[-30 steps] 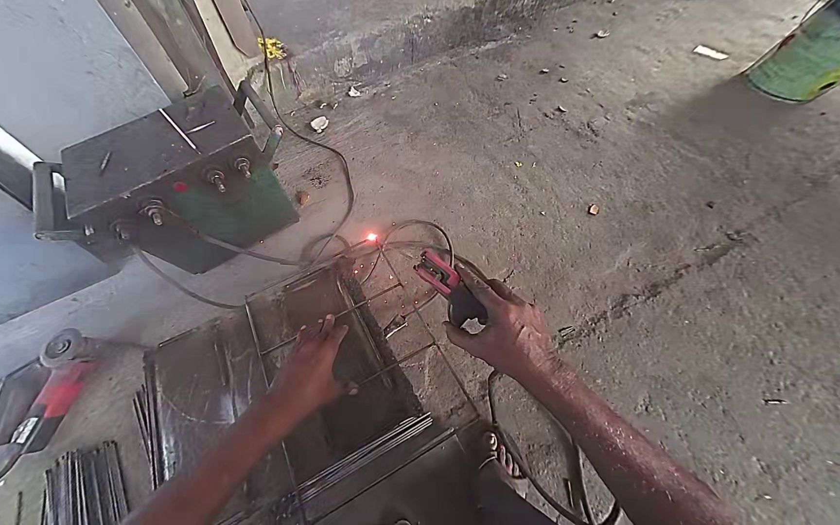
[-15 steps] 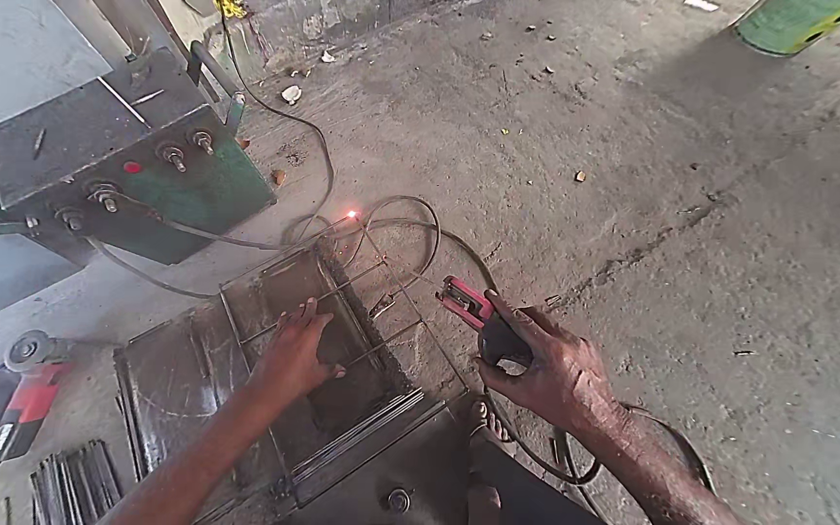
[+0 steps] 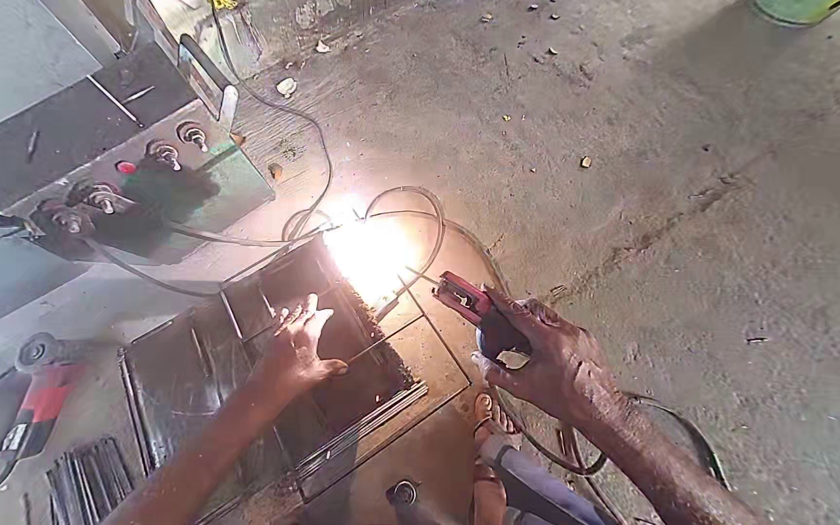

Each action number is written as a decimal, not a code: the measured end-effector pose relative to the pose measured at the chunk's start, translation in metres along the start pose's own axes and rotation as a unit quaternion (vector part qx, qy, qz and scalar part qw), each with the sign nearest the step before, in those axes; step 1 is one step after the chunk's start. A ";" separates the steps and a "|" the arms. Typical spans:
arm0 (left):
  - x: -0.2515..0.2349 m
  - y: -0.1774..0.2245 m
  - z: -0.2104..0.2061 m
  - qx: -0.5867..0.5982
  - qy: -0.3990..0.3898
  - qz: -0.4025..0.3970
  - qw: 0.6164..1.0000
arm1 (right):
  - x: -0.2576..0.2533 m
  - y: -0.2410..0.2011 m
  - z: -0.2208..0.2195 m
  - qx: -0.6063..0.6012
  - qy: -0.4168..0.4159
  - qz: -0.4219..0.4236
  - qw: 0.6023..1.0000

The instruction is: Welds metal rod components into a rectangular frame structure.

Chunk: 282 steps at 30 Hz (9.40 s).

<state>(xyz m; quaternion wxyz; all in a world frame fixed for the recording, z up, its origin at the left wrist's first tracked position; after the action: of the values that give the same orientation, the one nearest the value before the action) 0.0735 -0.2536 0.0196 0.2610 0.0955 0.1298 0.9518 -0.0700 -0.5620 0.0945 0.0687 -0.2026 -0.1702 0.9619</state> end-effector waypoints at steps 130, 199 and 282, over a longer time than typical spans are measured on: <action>-0.031 -0.027 0.015 0.016 0.072 0.137 0.988 | 0.070 0.015 0.048 -0.016 0.054 -0.021 0.998; -0.033 -0.060 0.024 0.028 0.125 0.201 0.971 | 0.086 0.024 0.048 0.009 0.016 -0.013 1.000; 0.000 0.000 0.006 -0.041 -0.084 0.035 0.995 | -0.053 0.007 -0.018 -0.011 0.028 -0.010 1.000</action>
<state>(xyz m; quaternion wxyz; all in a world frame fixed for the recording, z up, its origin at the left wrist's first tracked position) 0.0747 -0.2522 0.0256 0.2415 0.1684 0.0654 0.9534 -0.0150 -0.5738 0.0963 0.0809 -0.2282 -0.1805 0.9533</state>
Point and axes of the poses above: each hand's wrist, its own x-axis away from the middle knuckle, its own z-axis out of the back of the hand, y = z × x, the point moved 7 cm from there along -x, towards the middle knuckle, and after that the axes turned 12 degrees about y, right-handed, at the moved point
